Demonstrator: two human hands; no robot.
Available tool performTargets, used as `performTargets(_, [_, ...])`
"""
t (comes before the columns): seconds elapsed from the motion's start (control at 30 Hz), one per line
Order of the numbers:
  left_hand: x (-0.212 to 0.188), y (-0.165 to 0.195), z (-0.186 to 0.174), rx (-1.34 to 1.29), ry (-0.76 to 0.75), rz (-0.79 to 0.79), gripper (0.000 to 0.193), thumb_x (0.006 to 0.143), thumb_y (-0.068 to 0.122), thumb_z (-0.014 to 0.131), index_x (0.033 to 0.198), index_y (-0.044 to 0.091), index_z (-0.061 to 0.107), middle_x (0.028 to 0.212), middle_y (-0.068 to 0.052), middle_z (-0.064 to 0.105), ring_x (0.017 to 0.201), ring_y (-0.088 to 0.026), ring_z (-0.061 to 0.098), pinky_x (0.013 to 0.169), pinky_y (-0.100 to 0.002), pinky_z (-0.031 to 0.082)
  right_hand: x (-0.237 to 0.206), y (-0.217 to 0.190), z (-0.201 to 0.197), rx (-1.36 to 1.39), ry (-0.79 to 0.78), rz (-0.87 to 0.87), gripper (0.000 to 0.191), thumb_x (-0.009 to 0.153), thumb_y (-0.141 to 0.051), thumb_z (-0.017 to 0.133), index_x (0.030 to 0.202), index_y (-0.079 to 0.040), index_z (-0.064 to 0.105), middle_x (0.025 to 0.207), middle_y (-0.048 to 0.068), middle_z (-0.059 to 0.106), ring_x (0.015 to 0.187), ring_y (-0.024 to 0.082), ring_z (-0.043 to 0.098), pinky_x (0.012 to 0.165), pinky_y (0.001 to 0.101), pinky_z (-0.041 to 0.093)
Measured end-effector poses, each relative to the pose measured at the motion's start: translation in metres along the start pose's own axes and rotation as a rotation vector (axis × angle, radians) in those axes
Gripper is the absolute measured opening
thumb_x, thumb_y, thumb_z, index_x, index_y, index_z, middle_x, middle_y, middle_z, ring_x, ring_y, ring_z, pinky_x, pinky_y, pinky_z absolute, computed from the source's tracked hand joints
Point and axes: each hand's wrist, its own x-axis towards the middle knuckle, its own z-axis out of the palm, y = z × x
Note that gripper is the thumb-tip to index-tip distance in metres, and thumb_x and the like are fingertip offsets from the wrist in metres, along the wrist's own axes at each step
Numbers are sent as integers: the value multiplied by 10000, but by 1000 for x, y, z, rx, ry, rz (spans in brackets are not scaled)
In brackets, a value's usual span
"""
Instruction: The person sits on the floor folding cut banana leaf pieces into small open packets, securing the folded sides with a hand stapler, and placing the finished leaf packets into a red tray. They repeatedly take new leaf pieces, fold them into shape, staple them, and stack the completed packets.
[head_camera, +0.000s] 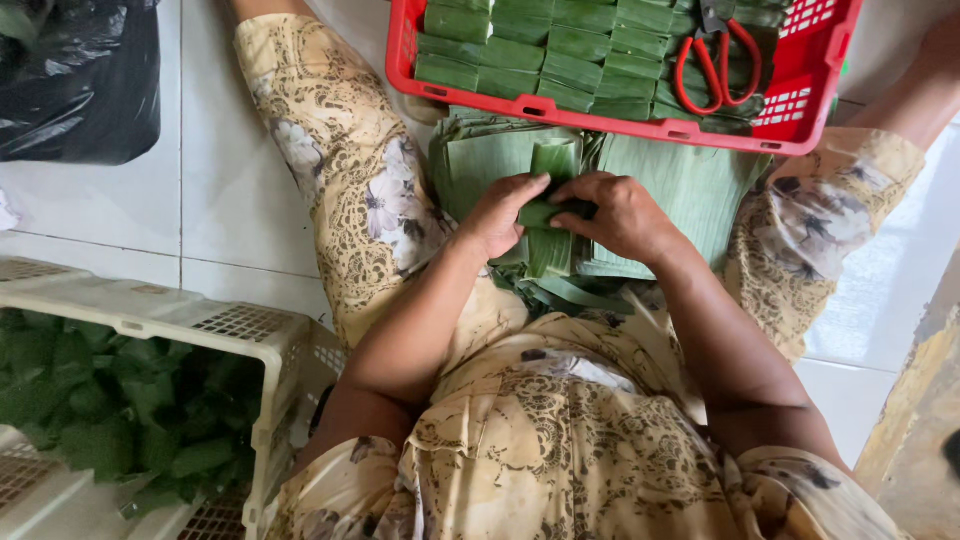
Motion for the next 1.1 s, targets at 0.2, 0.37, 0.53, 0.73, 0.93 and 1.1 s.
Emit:
performTargets(0.2, [-9, 4, 5, -6, -31, -24, 171, 933, 100, 707, 1100, 66, 710, 1027, -52, 742, 918, -179, 719, 781, -392, 609, -33, -2, 22, -168, 441, -125, 286, 878, -85, 837, 1141, -61, 728, 1165, 108, 727, 1028, 305, 702, 867, 389, 586])
performTargets(0.37, [-7, 6, 3, -41, -107, 12, 226, 971, 100, 666, 1175, 19, 717, 1106, -87, 762, 993, -207, 724, 894, -400, 602, -69, -17, 34, -388, 509, -319, 328, 785, -22, 832, 1089, -85, 726, 1221, 117, 713, 1106, 316, 718, 869, 393, 606])
performTargets(0.53, [-4, -11, 5, 152, -186, 78, 282, 1010, 123, 678, 1274, 28, 649, 1171, -65, 730, 1069, -179, 690, 953, -380, 573, -74, -4, 47, -166, 530, -190, 227, 833, -22, 816, 1007, -72, 679, 1220, 118, 714, 1070, 297, 711, 779, 354, 591])
performTargets(0.73, [-18, -5, 5, 109, -147, -163, 312, 1042, 315, 571, 1208, 59, 636, 1036, 9, 686, 948, -106, 667, 767, -347, 582, -53, 33, 63, 239, 488, 343, 162, 957, -129, 805, 1013, -18, 700, 871, 98, 690, 704, 136, 584, 643, 286, 511])
performTargets(0.93, [-10, -16, 12, 257, -125, 25, 258, 1009, 175, 639, 1205, 14, 687, 1007, 3, 698, 886, -95, 615, 782, -283, 534, -57, 19, 59, 45, 539, 183, 292, 894, -133, 852, 1097, -27, 671, 1033, 95, 688, 889, 227, 642, 761, 331, 539])
performTargets(1.1, [-7, -22, 3, 320, -151, 82, 230, 968, 81, 569, 1142, 12, 704, 975, 24, 705, 879, -87, 621, 803, -269, 532, -68, -10, 48, -373, 455, -309, 415, 805, -155, 884, 1150, -99, 660, 1179, 65, 679, 1099, 279, 657, 859, 376, 577])
